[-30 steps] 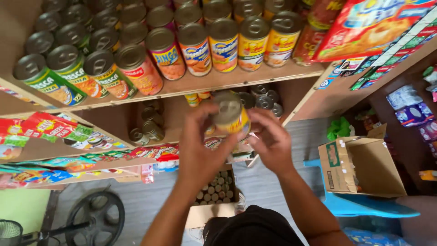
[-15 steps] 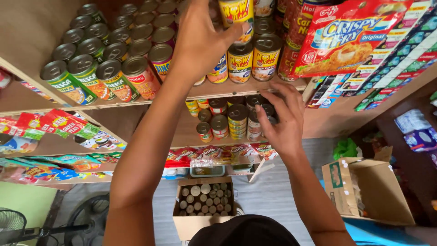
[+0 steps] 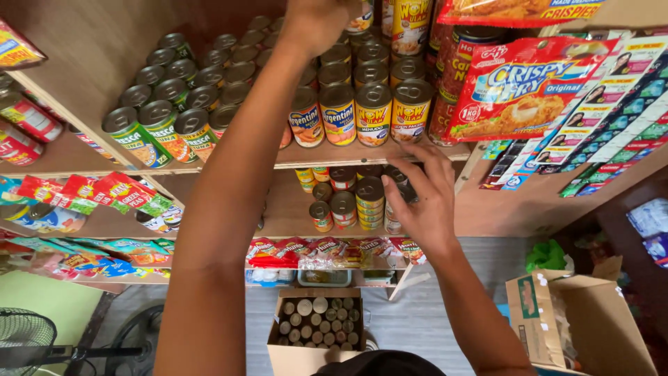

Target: Stocking grocery store shelves with canned goods from a cardboard box.

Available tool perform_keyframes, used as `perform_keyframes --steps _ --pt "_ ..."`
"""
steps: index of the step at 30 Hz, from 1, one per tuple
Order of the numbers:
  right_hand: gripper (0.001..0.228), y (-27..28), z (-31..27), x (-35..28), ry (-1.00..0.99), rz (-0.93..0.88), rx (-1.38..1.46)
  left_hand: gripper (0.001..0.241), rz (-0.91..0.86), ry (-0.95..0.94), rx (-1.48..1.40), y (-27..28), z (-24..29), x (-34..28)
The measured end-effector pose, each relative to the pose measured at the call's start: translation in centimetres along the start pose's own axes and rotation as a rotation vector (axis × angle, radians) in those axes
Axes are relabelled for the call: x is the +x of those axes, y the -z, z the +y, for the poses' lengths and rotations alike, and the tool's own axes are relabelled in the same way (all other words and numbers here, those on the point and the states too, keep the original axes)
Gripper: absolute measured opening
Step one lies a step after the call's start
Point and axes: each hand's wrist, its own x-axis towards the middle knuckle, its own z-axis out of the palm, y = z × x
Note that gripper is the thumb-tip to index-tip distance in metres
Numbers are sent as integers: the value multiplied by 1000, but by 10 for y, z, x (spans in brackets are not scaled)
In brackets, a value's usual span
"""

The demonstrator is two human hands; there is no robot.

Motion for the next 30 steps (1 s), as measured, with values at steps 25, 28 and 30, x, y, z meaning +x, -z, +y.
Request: perform_keyframes --steps 25,28,30 --pt "28 8 -8 -9 -22 -25 63 43 -164 20 -3 -38 -49 14" --pt "28 10 -8 -10 -29 -27 60 38 -218 41 -17 -40 -51 17" --pt "28 11 -7 -12 -34 -30 56 34 -265 74 -54 -45 -57 25"
